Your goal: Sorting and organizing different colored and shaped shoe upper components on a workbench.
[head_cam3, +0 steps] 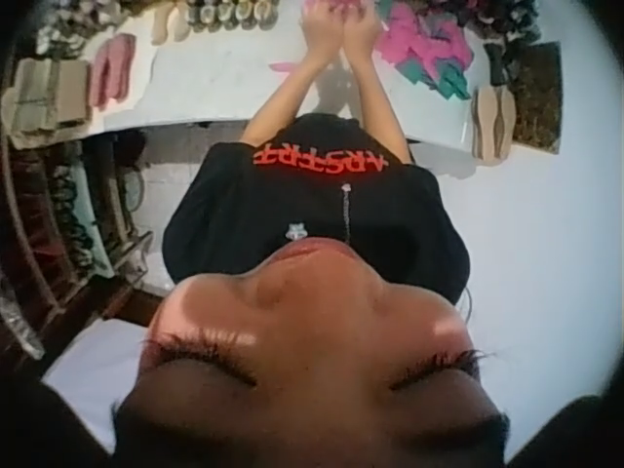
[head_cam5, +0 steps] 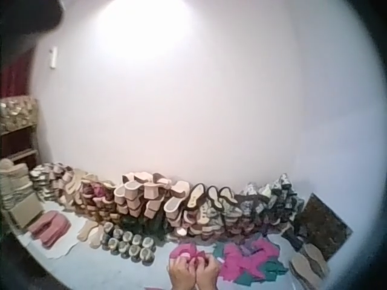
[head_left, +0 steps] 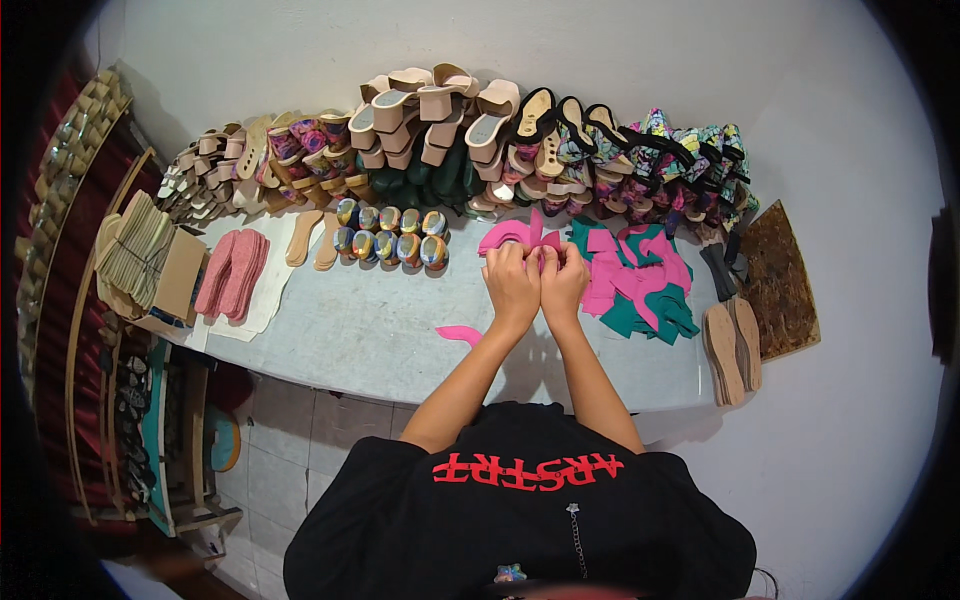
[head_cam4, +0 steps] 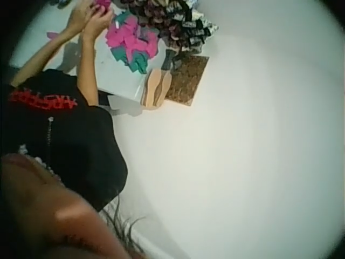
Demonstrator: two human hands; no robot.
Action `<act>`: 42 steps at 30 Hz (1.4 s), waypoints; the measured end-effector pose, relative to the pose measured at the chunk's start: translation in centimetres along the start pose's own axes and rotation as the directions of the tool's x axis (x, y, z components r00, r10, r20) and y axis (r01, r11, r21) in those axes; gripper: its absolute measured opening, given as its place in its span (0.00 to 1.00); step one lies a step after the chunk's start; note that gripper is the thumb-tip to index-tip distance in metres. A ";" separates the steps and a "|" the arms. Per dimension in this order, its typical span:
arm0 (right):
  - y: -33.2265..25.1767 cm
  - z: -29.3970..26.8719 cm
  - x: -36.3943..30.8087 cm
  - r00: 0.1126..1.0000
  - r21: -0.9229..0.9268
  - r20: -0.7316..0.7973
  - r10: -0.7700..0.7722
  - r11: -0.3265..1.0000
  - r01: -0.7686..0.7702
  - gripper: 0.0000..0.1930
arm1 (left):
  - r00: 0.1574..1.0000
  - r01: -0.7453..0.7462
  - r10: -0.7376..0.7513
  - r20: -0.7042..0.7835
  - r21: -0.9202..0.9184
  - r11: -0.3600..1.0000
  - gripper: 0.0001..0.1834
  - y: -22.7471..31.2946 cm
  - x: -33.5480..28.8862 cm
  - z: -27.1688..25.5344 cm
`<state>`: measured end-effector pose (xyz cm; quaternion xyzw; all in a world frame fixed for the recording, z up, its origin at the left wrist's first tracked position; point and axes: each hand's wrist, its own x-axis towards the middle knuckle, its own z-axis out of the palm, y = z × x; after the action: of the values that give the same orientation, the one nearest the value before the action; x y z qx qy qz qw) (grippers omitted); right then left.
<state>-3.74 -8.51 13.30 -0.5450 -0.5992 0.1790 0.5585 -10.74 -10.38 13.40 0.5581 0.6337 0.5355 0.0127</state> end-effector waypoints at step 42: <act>0.2 -1.7 2.4 0.918 0.441 0.383 0.098 0.854 -0.275 0.09 | 0.953 0.180 -0.025 0.302 -0.498 0.848 0.09 -2.5 2.0 -0.8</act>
<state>-1.67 -7.05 14.81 -0.4032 -0.5669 0.4712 0.5423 -13.70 -8.96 13.19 0.5699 0.4860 0.5993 0.2825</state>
